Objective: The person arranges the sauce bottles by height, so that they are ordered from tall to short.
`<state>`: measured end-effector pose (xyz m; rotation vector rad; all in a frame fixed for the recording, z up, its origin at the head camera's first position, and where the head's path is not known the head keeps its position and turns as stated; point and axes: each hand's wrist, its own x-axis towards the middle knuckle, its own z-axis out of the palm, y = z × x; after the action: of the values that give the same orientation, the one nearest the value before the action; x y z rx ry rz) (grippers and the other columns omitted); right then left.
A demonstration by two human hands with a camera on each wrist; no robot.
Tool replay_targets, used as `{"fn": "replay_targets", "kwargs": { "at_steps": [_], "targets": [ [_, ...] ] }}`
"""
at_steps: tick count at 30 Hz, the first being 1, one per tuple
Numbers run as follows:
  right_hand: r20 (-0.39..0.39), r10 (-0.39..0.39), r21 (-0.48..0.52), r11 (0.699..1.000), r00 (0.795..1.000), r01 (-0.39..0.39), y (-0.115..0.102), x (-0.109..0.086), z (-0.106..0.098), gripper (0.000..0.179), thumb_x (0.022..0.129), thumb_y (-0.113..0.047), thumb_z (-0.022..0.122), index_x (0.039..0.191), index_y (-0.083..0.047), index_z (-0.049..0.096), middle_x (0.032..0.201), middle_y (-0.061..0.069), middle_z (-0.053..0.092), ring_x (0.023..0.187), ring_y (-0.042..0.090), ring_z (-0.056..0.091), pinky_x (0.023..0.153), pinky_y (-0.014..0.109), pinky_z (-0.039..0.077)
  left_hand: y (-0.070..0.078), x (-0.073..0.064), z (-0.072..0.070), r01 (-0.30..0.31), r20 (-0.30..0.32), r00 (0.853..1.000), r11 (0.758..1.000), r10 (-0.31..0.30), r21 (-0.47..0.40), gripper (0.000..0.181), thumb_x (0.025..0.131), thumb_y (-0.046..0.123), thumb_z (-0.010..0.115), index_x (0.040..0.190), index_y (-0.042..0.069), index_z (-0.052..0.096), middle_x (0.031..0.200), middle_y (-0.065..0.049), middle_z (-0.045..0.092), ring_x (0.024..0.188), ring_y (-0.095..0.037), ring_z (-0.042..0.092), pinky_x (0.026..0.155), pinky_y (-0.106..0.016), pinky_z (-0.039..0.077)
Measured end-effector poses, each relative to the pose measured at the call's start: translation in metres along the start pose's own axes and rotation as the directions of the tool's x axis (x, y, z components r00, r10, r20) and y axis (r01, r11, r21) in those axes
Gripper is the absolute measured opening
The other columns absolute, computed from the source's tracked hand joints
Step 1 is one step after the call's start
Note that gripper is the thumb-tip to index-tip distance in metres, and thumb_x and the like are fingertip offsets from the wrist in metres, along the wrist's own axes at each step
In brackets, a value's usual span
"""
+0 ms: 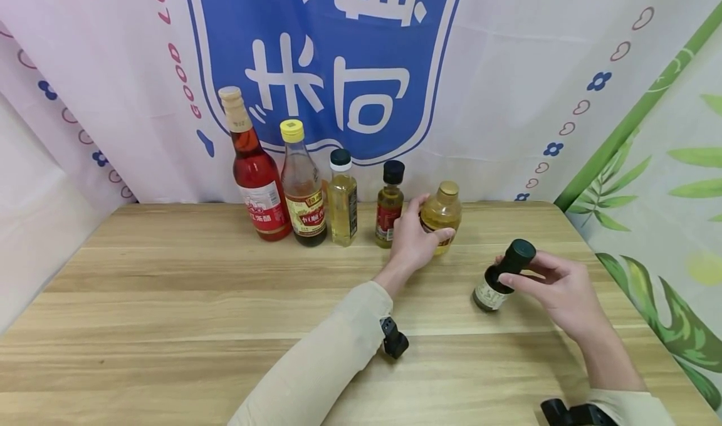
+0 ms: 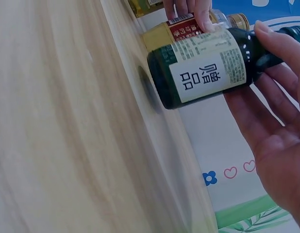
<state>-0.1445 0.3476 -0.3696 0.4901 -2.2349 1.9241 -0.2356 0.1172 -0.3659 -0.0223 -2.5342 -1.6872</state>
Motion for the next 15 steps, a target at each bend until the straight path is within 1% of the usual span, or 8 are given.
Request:
{"fn": "replay_targets", "kwargs": {
  "at_steps": [4,7,9,12,13,15],
  "targets": [
    [-0.055,0.031,-0.041,0.999,0.998,-0.033,-0.0023,0.0005,0.0018,0.031,0.09,0.016,0.074,0.12,0.018,0.068,0.111,0.003,0.083,0.108,0.008,0.078,0.089,0.016,0.061,-0.0007,-0.0007,0.0008,-0.002,0.005,1.0,1.0,0.002,0.008,0.079,0.086,0.026,0.091,0.154,0.024,0.05,0.144,-0.004,0.069,0.132,-0.023,0.066,0.114,-0.04,0.053],
    [-0.125,0.062,-0.137,0.987,0.99,-0.079,-0.0039,0.0013,0.0028,0.029,0.091,0.007,0.078,0.119,0.013,0.071,0.107,-0.005,0.084,0.104,0.003,0.077,0.086,0.012,0.059,-0.001,-0.0007,0.0006,-0.011,0.007,1.0,1.0,0.011,0.017,0.079,0.087,0.027,0.09,0.155,0.024,0.05,0.144,-0.004,0.069,0.132,-0.023,0.067,0.113,-0.04,0.053],
    [-0.175,0.086,-0.221,0.967,0.981,-0.124,-0.0045,0.0023,0.0033,0.029,0.092,0.0,0.08,0.12,0.008,0.074,0.103,-0.011,0.083,0.1,0.0,0.076,0.084,0.01,0.058,-0.001,-0.0006,0.0001,-0.021,0.008,1.0,1.0,0.021,0.021,0.079,0.087,0.026,0.09,0.155,0.023,0.05,0.144,-0.005,0.069,0.131,-0.024,0.067,0.113,-0.04,0.054],
    [-0.241,0.128,-0.327,0.923,0.962,-0.204,-0.0052,0.0045,0.0046,0.028,0.092,-0.011,0.084,0.118,0.0,0.079,0.098,-0.02,0.082,0.095,-0.006,0.074,0.081,0.008,0.057,-0.0009,0.0002,-0.0005,-0.035,0.008,0.999,0.999,0.035,0.025,0.08,0.087,0.026,0.09,0.156,0.022,0.05,0.143,-0.005,0.07,0.131,-0.024,0.067,0.112,-0.04,0.054],
    [-0.259,0.136,-0.348,0.91,0.956,-0.224,-0.0053,0.0053,0.005,0.027,0.092,-0.013,0.085,0.116,-0.003,0.08,0.096,-0.021,0.081,0.094,-0.007,0.073,0.08,0.007,0.056,-0.0009,0.0004,-0.0006,-0.038,0.008,0.999,0.999,0.037,0.026,0.08,0.087,0.026,0.09,0.156,0.022,0.05,0.143,-0.005,0.07,0.131,-0.024,0.067,0.112,-0.04,0.054],
    [-0.294,0.151,-0.355,0.9,0.944,-0.255,-0.0058,0.0073,0.0058,0.024,0.091,-0.016,0.086,0.112,-0.005,0.081,0.091,-0.023,0.08,0.091,-0.008,0.071,0.077,0.007,0.056,-0.0005,0.0006,-0.0011,-0.042,0.008,0.999,0.999,0.042,0.028,0.08,0.087,0.026,0.09,0.156,0.022,0.049,0.143,-0.004,0.07,0.131,-0.024,0.067,0.112,-0.04,0.054]
  ]
}}
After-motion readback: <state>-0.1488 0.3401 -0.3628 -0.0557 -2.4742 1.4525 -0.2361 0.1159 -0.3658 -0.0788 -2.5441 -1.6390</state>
